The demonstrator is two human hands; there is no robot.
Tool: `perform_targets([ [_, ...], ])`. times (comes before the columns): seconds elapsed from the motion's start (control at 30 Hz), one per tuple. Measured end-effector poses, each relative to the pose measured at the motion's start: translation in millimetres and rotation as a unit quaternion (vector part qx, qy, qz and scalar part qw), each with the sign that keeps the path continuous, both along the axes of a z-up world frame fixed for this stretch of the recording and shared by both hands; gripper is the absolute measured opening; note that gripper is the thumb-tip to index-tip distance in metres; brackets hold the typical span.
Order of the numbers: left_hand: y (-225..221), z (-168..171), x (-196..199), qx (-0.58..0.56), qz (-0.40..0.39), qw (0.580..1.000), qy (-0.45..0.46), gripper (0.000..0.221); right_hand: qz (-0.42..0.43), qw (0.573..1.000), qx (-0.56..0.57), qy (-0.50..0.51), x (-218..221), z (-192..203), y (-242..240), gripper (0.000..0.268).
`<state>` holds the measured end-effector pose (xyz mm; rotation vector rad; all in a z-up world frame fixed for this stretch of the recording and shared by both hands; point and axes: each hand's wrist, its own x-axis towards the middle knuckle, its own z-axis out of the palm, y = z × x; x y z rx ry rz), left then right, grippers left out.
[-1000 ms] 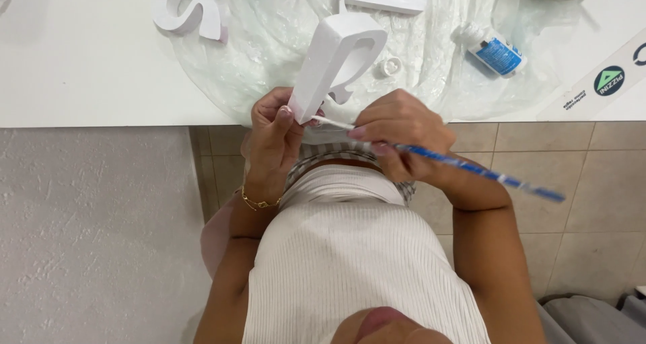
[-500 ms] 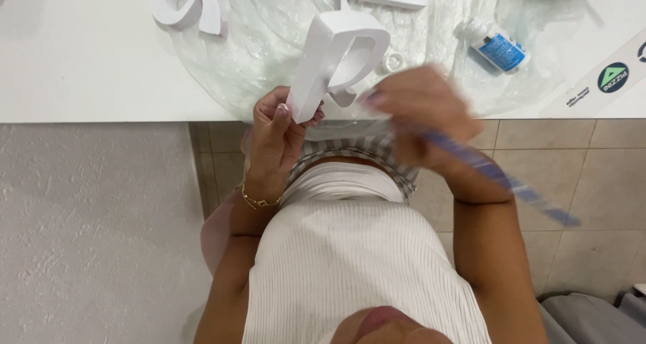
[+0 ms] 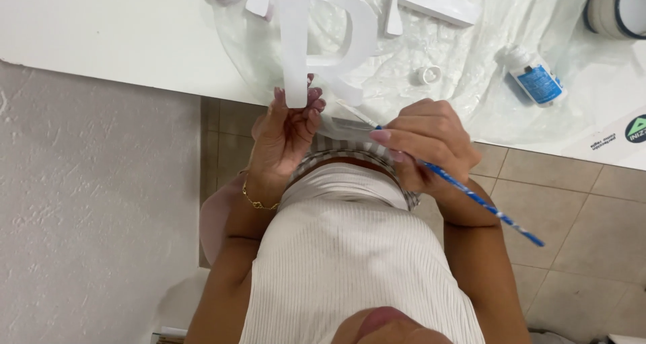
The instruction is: Painting large 3D decorative letters with white acrylic paint using a brush.
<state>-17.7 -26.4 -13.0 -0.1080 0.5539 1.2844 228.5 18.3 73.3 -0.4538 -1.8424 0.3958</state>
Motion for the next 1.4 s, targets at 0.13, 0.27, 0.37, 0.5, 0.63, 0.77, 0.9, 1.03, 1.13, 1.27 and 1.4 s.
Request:
perform_targets([
  [0.13, -8, -27, -47, 0.022, 0.054, 0.998, 0.013, 0.045, 0.058, 0.997, -0.025, 0.046, 19, -2, 4, 0.022],
  [0.27, 2, 32, -102, 0.033, 0.090, 0.940, 0.328, 0.063, -0.014, 0.992, 0.025, 0.126, 44, -15, -1, 0.035],
  [0.37, 4, 48, -132, 0.089, 0.001, 0.915, 0.393, 0.068, -0.090, 0.979, 0.020, 0.179, 57, -17, -4, 0.032],
  [0.5, 37, 76, -100, -0.045, -0.106, 0.891, 0.439, 0.027, -0.182, 0.965, 0.005, 0.191, 65, -20, -10, 0.027],
  [0.63, 54, 67, -98, 0.019, -0.211, 0.893, 0.397, 0.032, -0.223, 0.953, -0.034, 0.202, 74, -24, -15, 0.026],
  [0.77, 73, 72, -95, -0.018, -0.248, 0.859, 0.447, 0.033, -0.278, 0.930, -0.108, 0.216, 84, -25, -20, 0.017],
  [0.9, 82, 81, -85, -0.004, -0.264, 0.835, 0.482, 0.027, -0.319, 0.921, -0.110, 0.194, 101, -44, -19, 0.013],
  [1.03, 72, 89, -74, 0.085, -0.190, 0.711, 0.672, 0.018, -0.306, 0.938, -0.128, 0.103, 108, -32, -9, 0.014],
  [1.13, 54, 89, -69, 0.199, -0.083, 0.604, 0.767, 0.020, -0.283, 0.947, -0.149, 0.018, 115, -11, 9, 0.012],
  [1.27, 20, 79, -46, 0.280, 0.113, 0.510, 0.805, 0.047, -0.237, 0.950, -0.181, -0.097, 123, 12, 31, 0.025],
  [1.4, -4, 39, -28, 0.394, 0.170, 0.360, 0.828, 0.071, -0.206, 0.938, -0.203, -0.191, 122, 22, 41, 0.031],
])
